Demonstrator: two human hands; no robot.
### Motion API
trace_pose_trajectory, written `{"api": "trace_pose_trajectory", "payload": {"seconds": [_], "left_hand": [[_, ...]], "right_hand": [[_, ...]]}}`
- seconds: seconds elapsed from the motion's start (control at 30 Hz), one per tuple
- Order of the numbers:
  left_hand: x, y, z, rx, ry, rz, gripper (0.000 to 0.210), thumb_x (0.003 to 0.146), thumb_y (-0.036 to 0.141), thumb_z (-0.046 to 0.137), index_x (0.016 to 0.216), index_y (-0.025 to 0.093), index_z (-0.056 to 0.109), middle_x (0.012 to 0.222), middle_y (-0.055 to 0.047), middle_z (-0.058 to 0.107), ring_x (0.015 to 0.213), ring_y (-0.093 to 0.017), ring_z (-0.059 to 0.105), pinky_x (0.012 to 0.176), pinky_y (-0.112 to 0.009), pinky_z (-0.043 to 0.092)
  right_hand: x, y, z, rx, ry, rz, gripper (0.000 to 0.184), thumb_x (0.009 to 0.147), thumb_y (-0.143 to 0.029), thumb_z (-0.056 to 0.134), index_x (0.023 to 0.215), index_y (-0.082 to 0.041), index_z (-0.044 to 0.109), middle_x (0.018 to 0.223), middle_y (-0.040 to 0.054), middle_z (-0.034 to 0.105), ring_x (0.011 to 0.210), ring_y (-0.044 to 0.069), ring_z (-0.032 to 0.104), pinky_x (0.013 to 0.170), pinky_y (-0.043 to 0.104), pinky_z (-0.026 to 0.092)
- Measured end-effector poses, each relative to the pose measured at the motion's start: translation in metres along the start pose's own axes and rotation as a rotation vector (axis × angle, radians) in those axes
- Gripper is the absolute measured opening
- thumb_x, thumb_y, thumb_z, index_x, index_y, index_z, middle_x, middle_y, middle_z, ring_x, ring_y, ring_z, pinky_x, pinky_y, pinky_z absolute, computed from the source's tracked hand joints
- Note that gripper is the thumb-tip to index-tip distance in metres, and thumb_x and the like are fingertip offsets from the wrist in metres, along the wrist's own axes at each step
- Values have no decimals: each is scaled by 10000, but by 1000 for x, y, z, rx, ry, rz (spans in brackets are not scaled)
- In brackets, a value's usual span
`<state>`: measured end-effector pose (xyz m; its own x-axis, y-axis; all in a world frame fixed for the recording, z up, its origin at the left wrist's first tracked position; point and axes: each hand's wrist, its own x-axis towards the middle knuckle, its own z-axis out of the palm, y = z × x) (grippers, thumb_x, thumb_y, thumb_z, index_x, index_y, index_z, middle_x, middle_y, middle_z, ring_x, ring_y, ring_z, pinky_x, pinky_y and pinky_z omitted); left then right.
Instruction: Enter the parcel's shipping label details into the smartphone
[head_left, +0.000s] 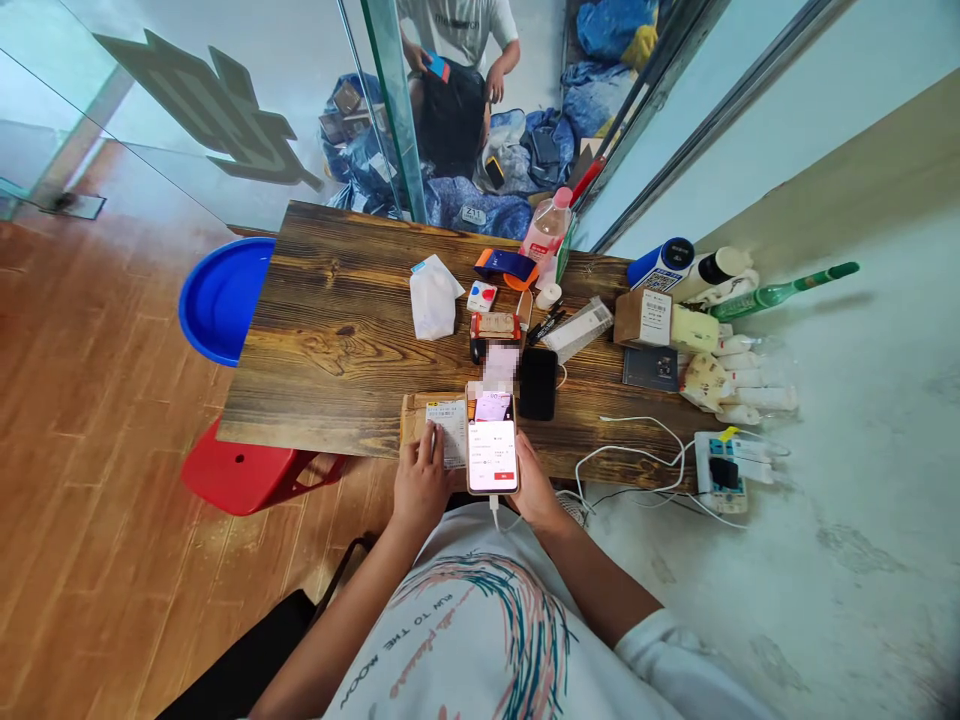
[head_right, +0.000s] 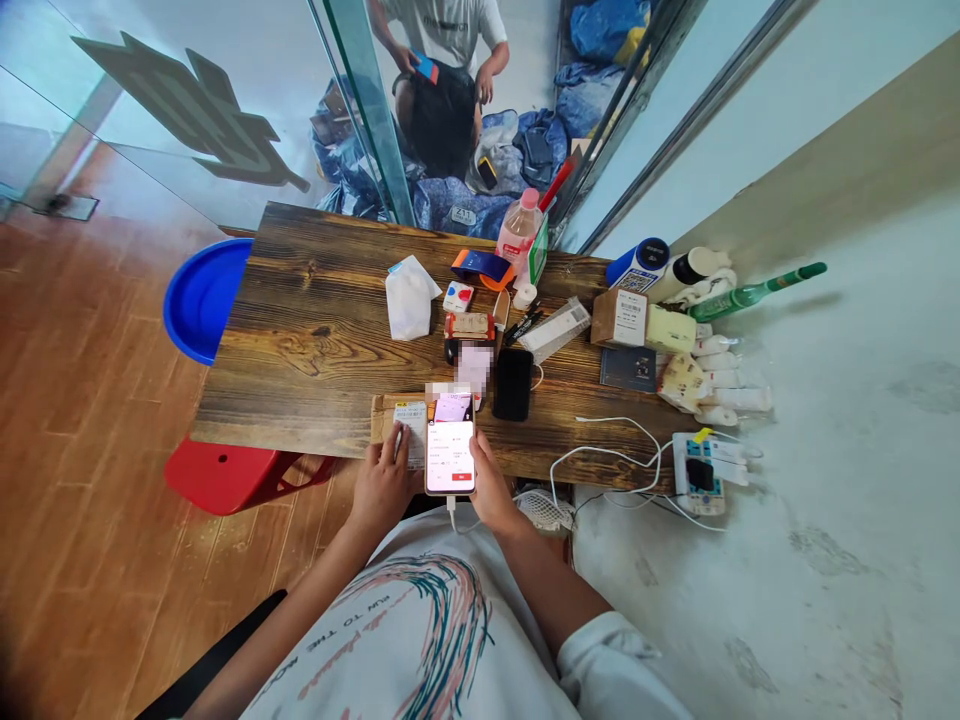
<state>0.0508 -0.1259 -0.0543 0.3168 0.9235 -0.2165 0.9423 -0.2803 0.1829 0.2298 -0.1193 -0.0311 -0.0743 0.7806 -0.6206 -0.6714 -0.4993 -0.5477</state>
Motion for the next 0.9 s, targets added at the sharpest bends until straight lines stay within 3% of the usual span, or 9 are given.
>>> {"api": "trace_pose_trajectory", "payload": {"seconds": [0.17,0.4,0.73,0.9], "left_hand": [[-1,-1,2,8,5,16,692,865,334,475,1480,66,303,1512,-220,340,1354,-384,341,994,-541,355],[-1,0,1,-21,7,5,704,879,374,478,1452,-5,326,1533,-230,287,1346,-346,374,1001,-471,383],[-2,1,1,-56,7,16,673,868,324,489,1489,135,309,1505,-178,374,1343,-375,364,999,-555,358],[-1,2,-2,-49,-2,27,670,869,320,490,1486,132,306,1510,-188,357,1324,-370,378,1013,-557,353]], "right_hand": [[-2,-1,-1,-1,-20,-17,444,839,-474,626,1232,-284,545,1260,31,666,1167,242,625,945,412,535],[-3,3,-6,4,-29,-12,453,845,-473,618,1248,-282,538,1276,31,656,1195,241,605,968,415,519],[-7,1,-3,7,-29,-17,428,846,-479,616,1226,-292,555,1278,15,655,1210,230,594,995,404,498],[-6,2,-5,11,-7,-12,423,836,-477,632,1204,-281,566,1248,15,673,1197,225,604,1010,403,484]]}}
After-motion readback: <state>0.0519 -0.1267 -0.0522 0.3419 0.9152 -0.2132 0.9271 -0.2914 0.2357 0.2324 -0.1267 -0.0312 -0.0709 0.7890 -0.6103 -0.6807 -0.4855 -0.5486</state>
